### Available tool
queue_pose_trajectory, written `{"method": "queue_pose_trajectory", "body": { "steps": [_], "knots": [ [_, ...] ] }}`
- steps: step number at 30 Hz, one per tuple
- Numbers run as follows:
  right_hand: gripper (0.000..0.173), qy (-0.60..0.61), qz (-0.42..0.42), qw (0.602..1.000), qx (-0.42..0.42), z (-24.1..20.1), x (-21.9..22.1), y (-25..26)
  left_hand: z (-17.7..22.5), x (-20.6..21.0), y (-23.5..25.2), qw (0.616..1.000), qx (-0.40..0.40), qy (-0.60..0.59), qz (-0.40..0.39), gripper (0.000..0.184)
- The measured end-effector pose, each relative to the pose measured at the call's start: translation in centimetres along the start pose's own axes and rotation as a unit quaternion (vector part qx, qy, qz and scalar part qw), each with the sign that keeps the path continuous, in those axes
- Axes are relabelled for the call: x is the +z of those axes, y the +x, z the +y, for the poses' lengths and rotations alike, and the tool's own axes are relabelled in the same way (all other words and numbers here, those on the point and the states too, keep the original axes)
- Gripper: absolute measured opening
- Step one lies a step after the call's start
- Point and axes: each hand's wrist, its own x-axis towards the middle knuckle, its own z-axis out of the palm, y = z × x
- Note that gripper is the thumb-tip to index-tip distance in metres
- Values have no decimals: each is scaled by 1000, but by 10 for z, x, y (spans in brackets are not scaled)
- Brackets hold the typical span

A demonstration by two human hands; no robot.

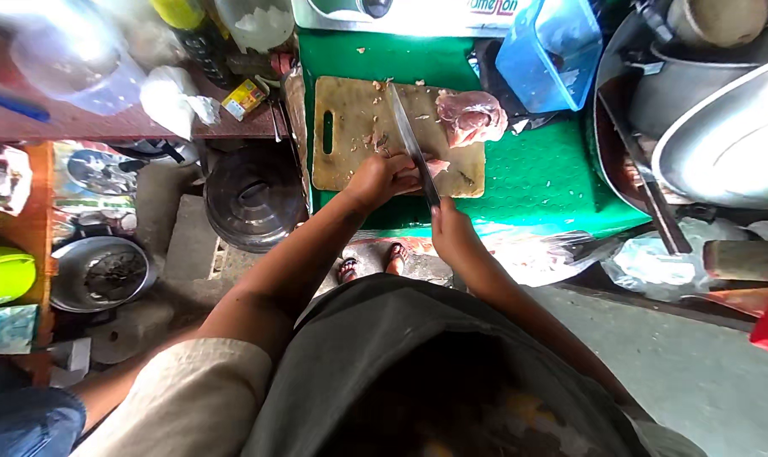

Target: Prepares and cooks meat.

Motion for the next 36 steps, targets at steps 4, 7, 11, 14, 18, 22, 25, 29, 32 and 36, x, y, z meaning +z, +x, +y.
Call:
{"method": "queue_pose_trajectory", "body": {
  "steps": [4, 7, 11, 14, 18, 22, 25, 29, 32, 36],
  "knots": [
    [30, 14, -26, 999, -18, 11, -5, -44, 2, -2, 0, 1000, 1, -6, 1, 23],
    [29, 8, -41, 999, 22, 5, 1, -19, -2, -1, 1, 1000, -5, -12, -8, 25],
    [36, 0, -21, 999, 30, -14, 4, 32, -9, 0, 5, 1000, -9, -4, 9, 22],
    [35, -5, -25, 999, 24, -10, 1, 25, -5, 3, 5, 1000, -6, 3, 21, 21],
    [31, -11, -59, 998, 33, 16, 2, -37, 2, 0, 4, 999, -38, -7, 21, 22],
    [33, -19, -107, 992, 71, 3, -12, -47, 3, -2, 3, 999, -41, -15, 4, 23],
    [30, 11, -36, 999, 32, 16, 5, -10, 1, 0, 1, 999, -29, -19, 6, 24],
    [30, 15, -24, 999, 25, 16, 0, 17, 20, -17, -5, 995, -88, -36, -8, 25],
    [34, 29, -47, 995, 80, 2, -21, 11, 25, -28, -9, 989, -140, -54, -15, 29],
    [38, 34, -2, 991, 128, 4, -38, 8, 37, -41, -2, 974, -194, -115, 3, 27]
  ]
}}
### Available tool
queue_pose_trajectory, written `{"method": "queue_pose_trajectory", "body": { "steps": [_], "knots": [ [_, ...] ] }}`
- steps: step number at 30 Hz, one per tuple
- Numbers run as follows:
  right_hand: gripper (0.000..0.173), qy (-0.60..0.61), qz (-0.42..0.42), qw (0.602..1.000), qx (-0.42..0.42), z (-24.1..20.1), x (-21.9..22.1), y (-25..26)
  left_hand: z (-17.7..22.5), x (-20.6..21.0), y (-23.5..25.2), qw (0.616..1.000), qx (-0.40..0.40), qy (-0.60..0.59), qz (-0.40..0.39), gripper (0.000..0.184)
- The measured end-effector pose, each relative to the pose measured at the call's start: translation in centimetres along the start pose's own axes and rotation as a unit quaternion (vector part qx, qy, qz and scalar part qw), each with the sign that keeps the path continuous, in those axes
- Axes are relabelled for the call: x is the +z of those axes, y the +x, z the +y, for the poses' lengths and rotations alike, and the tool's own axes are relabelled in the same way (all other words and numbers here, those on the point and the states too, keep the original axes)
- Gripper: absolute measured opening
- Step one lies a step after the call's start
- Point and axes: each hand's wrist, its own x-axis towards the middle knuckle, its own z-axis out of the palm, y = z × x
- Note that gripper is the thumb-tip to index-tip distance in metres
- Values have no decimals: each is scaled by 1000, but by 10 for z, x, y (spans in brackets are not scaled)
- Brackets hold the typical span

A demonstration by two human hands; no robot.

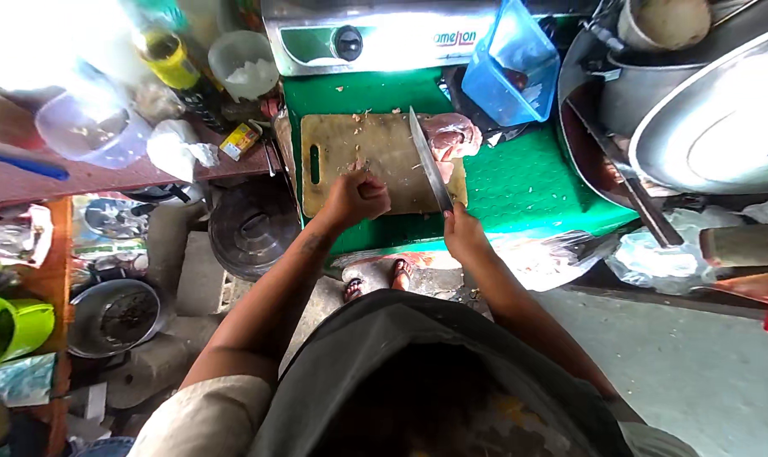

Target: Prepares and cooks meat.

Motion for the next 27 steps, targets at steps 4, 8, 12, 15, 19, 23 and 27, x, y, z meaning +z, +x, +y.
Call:
{"method": "queue_pose_trajectory", "body": {
  "steps": [4, 8, 12, 15, 19, 23, 27],
  "knots": [
    [38, 16, 3, 1000, -7, 9, -4, 1, 8, 20, 19, 992, 107, -61, 33, 28],
    [31, 43, 2, 999, -31, 8, 1, -15, -11, 33, 33, 988, 122, 92, -4, 31],
    [26, 42, 21, 993, -110, 22, 18, -21, -25, 35, 22, 981, 145, 116, 60, 36],
    [23, 25, 7, 990, -136, 20, 21, -27, -32, 40, 19, 981, 155, 82, 84, 27],
    [22, 3, -22, 992, -123, 13, 18, -33, -33, 43, 18, 984, 141, 58, 94, 25],
    [23, -26, -6, 991, -131, 17, 27, -20, -32, 43, 18, 982, 151, 63, 90, 22],
    [31, -6, -14, 993, -120, -6, 28, 12, -34, 40, 22, 981, 162, 82, 73, 24]
  ]
}}
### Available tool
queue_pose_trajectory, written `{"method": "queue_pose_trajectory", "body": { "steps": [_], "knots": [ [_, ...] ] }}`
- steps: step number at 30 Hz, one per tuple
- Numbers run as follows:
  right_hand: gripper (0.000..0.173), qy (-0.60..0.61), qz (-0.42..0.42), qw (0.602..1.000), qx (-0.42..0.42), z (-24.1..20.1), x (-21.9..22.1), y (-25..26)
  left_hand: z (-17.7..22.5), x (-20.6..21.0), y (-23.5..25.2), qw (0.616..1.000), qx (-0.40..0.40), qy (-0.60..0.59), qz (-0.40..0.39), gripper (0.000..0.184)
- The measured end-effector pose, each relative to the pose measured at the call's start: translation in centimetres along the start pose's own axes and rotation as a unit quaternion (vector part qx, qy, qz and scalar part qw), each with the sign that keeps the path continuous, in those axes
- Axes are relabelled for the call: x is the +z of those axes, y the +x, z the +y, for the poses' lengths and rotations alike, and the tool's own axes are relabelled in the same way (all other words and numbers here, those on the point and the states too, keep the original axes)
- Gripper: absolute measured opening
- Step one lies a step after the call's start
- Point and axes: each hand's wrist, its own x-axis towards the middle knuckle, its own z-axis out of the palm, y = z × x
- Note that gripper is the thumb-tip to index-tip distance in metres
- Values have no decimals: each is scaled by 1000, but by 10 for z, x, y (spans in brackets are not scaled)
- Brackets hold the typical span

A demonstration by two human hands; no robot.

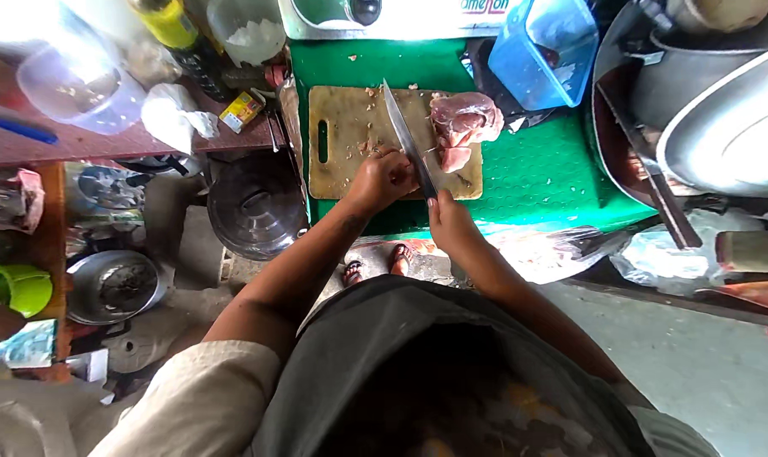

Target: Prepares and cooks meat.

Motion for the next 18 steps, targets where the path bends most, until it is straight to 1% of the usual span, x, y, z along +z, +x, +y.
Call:
{"method": "queue_pose_trajectory", "body": {
  "steps": [3, 6, 8, 10, 11, 13, 15, 18],
  "knots": [
    [36, 33, -7, 999, -13, -3, -1, 15, -1, 0, 0, 1000, -28, 0, -11, 27],
    [31, 11, -22, 1000, -15, 5, -4, -17, 0, 2, 0, 999, -31, -1, 9, 23],
    [29, -3, -52, 999, -4, 8, -8, -44, 2, 1, 1, 999, -31, -1, 5, 21],
    [30, -8, -63, 998, 6, 6, -8, -51, 1, -1, 2, 1000, -27, 0, -7, 20],
    [30, -14, -61, 998, 13, 6, -4, -46, -1, -1, 1, 999, -28, 2, -15, 20],
    [31, -23, -26, 999, 8, 10, 8, -19, -2, 0, 3, 999, -30, 1, -25, 22],
    [35, -15, -13, 1000, 18, -5, 11, 6, -3, -1, 3, 999, -26, 0, -28, 23],
    [37, -26, -10, 999, 19, -12, 11, 18, 1, 1, 5, 998, -54, 8, -29, 24]
  ]
}}
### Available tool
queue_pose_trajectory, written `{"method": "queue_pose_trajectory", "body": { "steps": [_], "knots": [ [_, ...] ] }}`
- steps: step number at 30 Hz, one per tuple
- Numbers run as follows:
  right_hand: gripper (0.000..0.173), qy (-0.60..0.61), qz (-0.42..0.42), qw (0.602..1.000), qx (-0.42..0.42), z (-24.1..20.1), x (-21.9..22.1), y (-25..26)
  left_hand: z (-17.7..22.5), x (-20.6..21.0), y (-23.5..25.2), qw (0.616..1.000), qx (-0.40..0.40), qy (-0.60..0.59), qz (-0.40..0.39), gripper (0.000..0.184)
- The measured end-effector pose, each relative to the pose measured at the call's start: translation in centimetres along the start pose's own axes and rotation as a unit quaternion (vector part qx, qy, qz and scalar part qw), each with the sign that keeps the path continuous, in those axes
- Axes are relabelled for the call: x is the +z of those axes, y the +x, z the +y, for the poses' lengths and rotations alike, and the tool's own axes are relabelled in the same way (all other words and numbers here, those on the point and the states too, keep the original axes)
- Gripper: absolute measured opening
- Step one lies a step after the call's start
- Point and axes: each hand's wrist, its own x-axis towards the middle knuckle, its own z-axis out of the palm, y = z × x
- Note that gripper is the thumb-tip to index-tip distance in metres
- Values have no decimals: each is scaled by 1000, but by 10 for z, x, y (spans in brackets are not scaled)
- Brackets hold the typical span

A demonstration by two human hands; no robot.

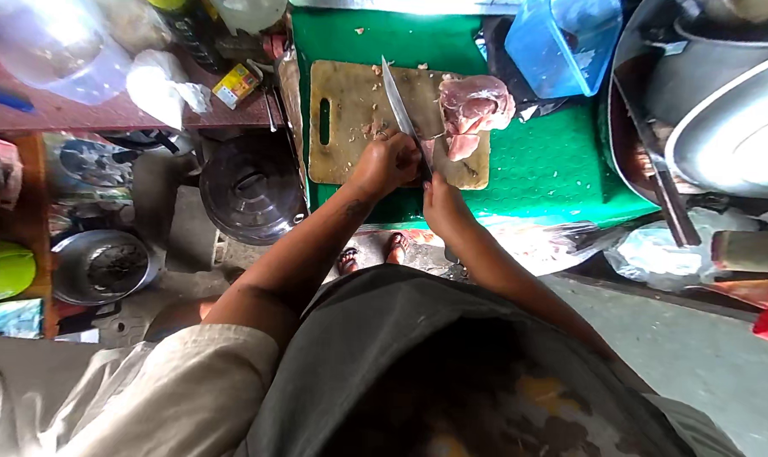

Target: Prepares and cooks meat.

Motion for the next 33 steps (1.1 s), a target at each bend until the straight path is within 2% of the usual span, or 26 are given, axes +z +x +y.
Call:
{"method": "queue_pose_trajectory", "body": {
  "steps": [4, 8, 11, 13, 16, 19, 21, 23, 28, 33],
  "knots": [
    [30, -9, 1, 1000, -13, 19, 6, -30, -1, 0, 7, 998, -42, 19, 37, 26],
    [26, -10, -59, 998, 36, 22, -6, -60, -5, -10, 12, 994, -53, 18, 95, 26],
    [29, 70, -92, 992, 56, 27, -21, -62, -10, -18, 13, 983, -70, -27, 170, 30],
    [30, 164, -91, 980, 68, 37, -30, -63, -15, -16, 15, 980, -48, -57, 183, 34],
    [31, 239, -22, 969, 60, 50, -42, -66, -10, -2, 20, 992, -2, -66, 106, 43],
    [29, 253, 45, 966, 42, 64, -55, -64, 20, 12, 27, 999, -20, 15, -44, 78],
    [27, 258, 72, 963, 41, 70, -61, -62, 33, 32, 33, 993, -14, 92, -70, 89],
    [27, 261, 93, 960, 44, 75, -66, -61, 43, 48, 44, 987, -19, 135, -81, 83],
    [26, 251, 121, 959, 50, 81, -75, -57, 59, 61, 68, 972, -6, 200, -121, 44],
    [27, 219, 149, 964, 34, 107, -89, -51, 20, 43, 75, 971, 47, 212, -95, 33]
  ]
}}
